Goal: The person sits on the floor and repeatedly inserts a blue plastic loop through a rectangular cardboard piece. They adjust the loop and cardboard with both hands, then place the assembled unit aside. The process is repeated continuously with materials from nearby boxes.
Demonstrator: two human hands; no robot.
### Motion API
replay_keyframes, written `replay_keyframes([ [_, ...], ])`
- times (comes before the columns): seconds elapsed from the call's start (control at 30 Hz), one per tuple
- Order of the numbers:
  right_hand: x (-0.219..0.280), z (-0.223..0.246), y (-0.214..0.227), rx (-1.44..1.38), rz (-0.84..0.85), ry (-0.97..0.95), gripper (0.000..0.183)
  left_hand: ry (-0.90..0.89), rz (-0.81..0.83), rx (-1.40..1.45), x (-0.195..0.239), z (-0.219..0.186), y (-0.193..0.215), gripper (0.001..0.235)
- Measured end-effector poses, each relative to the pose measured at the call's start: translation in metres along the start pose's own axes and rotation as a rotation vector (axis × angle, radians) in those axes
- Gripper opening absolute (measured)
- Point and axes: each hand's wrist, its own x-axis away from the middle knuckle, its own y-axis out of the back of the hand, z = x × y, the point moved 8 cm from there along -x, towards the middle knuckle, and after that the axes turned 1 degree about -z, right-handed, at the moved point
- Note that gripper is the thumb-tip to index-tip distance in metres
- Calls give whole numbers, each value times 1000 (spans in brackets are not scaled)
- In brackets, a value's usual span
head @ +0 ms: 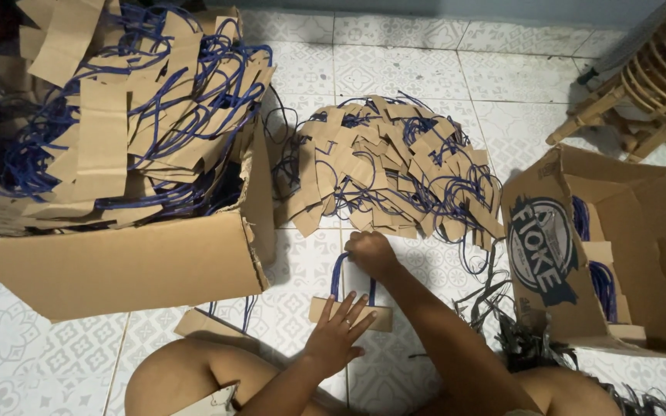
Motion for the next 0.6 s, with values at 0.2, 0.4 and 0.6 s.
replay_keyframes([
  [0.2,3,-6,-15,1,71,-61,19,-8,-20,67,1,0,3,95],
  [0.4,23,-32,18,-610,267,-543,82,-26,-113,-13,3,0,4,98],
  [0.6,124,-70,17,-222,-126,-569,14,-49,6,-68,-10,-10,45,105],
])
